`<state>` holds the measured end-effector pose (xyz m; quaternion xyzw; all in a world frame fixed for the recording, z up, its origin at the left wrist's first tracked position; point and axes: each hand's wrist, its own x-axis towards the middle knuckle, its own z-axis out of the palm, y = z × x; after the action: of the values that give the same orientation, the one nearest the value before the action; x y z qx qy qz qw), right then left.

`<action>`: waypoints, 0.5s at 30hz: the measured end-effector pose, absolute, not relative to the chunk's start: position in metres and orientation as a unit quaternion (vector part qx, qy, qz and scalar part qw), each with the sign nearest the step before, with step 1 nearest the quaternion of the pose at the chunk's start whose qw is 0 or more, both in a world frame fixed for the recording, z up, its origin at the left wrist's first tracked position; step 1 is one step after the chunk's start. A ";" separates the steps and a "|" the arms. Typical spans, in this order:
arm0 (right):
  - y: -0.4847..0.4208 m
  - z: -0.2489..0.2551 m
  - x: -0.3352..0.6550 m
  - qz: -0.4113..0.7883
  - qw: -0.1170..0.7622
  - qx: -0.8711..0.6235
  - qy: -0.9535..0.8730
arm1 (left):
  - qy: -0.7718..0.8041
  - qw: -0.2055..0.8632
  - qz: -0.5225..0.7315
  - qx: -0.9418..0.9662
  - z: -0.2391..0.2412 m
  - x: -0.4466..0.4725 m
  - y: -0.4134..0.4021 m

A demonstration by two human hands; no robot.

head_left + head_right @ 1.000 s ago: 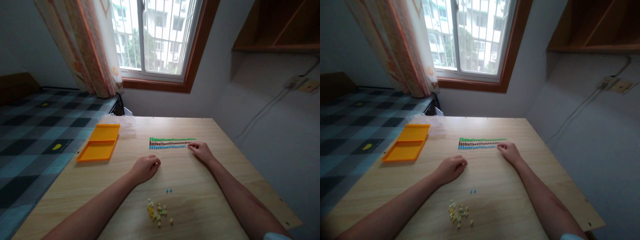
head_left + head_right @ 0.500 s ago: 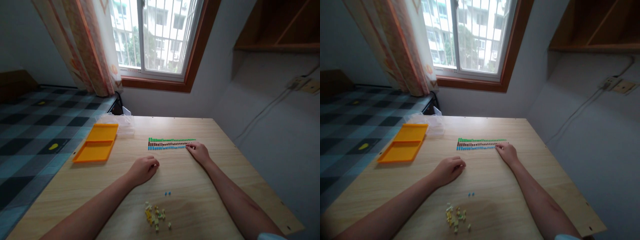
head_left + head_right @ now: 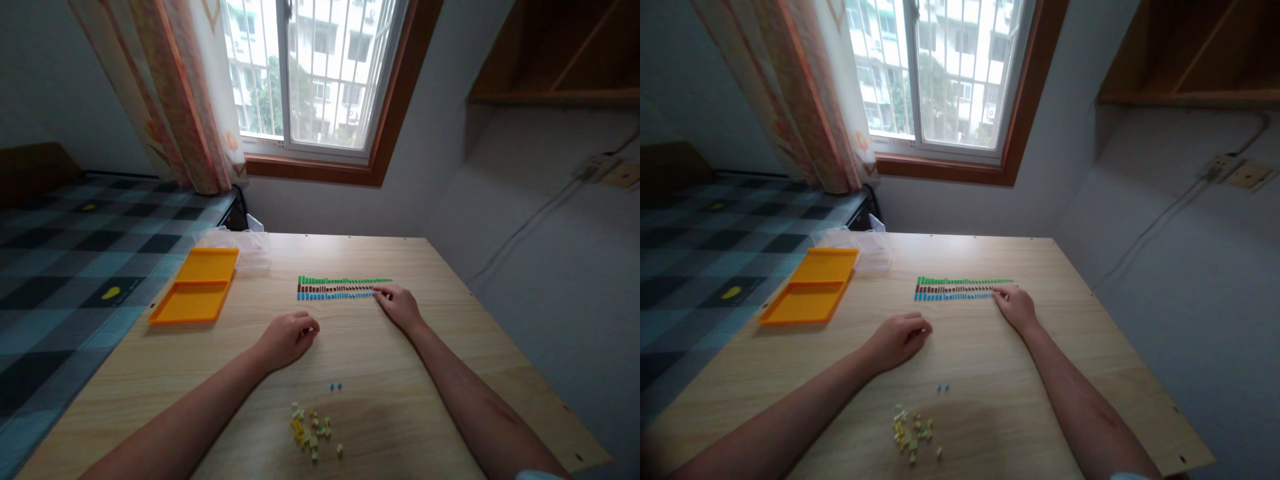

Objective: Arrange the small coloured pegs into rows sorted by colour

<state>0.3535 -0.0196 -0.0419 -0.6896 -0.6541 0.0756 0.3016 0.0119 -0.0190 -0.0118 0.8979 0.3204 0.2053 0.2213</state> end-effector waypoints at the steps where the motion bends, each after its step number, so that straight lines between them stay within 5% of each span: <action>1: -0.020 -0.042 0.353 0.073 0.303 -0.689 -0.654 | 0.317 0.220 0.213 0.898 -0.011 0.012 -0.019; 10: -0.024 -0.038 0.352 0.070 0.358 -0.653 -0.663 | 0.120 0.029 0.220 0.968 0.072 0.025 -0.087; 15: -0.033 -0.033 0.347 0.069 0.394 -0.609 -0.685 | 0.137 0.124 0.191 0.964 0.060 -0.020 -0.177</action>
<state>0.3471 -0.0325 -0.0329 -0.6091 -0.6850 0.0691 0.3938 -0.0199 -0.1770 0.0601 0.9640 0.1373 0.1911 0.1236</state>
